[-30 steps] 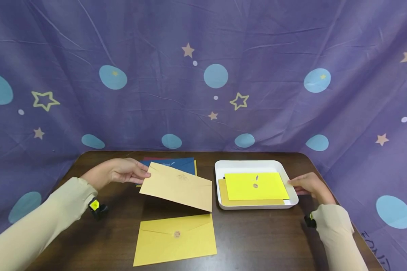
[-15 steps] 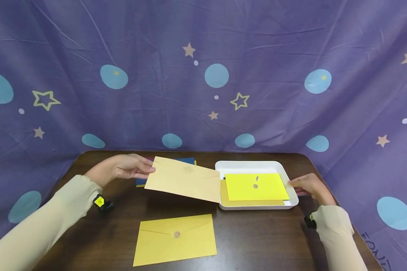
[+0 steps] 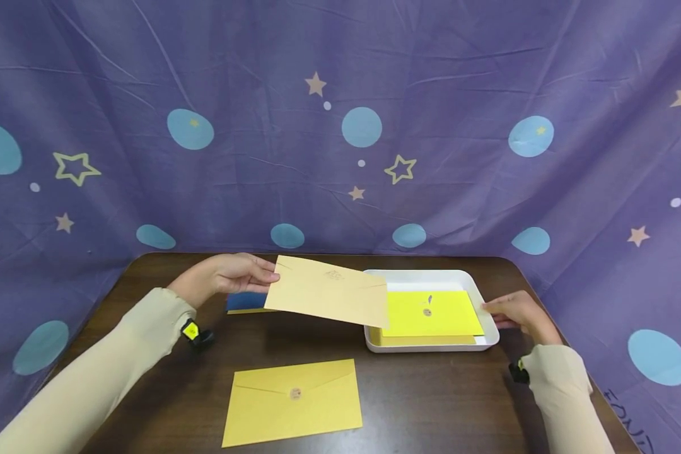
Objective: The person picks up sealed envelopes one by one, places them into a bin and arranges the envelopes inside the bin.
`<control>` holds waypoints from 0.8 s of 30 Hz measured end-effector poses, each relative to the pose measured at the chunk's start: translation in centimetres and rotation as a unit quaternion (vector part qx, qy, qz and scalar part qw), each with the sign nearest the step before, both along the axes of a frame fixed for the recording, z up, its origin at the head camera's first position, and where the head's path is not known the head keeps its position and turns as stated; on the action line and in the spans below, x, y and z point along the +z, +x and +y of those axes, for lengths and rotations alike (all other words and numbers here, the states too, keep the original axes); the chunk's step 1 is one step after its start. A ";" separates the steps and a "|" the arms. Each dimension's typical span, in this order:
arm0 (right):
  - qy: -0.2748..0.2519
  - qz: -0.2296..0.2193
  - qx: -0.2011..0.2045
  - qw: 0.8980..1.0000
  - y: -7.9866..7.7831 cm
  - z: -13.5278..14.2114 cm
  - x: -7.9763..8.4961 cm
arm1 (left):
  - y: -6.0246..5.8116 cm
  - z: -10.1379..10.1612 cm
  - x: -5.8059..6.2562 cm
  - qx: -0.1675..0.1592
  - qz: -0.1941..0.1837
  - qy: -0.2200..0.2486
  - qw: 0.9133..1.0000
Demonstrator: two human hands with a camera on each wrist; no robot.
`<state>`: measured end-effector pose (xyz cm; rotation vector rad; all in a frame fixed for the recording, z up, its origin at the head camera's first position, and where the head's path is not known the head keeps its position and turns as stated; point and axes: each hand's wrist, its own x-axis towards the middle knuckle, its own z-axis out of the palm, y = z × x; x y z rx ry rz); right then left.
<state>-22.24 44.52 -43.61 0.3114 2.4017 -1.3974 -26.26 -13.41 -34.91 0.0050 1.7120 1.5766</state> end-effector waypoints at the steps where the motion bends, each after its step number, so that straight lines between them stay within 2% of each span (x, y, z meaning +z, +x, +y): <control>1: -0.001 0.000 -0.001 1.000 0.0 0.0 0.0 | 0.0 0.4 0.1 0.004 -0.002 0.002 1.000; 11: 0.005 0.005 0.003 1.000 0.0 0.1 -0.1 | -0.5 4.2 0.0 0.020 -0.010 0.029 0.999; 24: 0.002 0.001 -0.006 1.000 -0.6 0.2 -0.1 | -0.7 8.6 -1.0 0.047 -0.009 0.015 0.999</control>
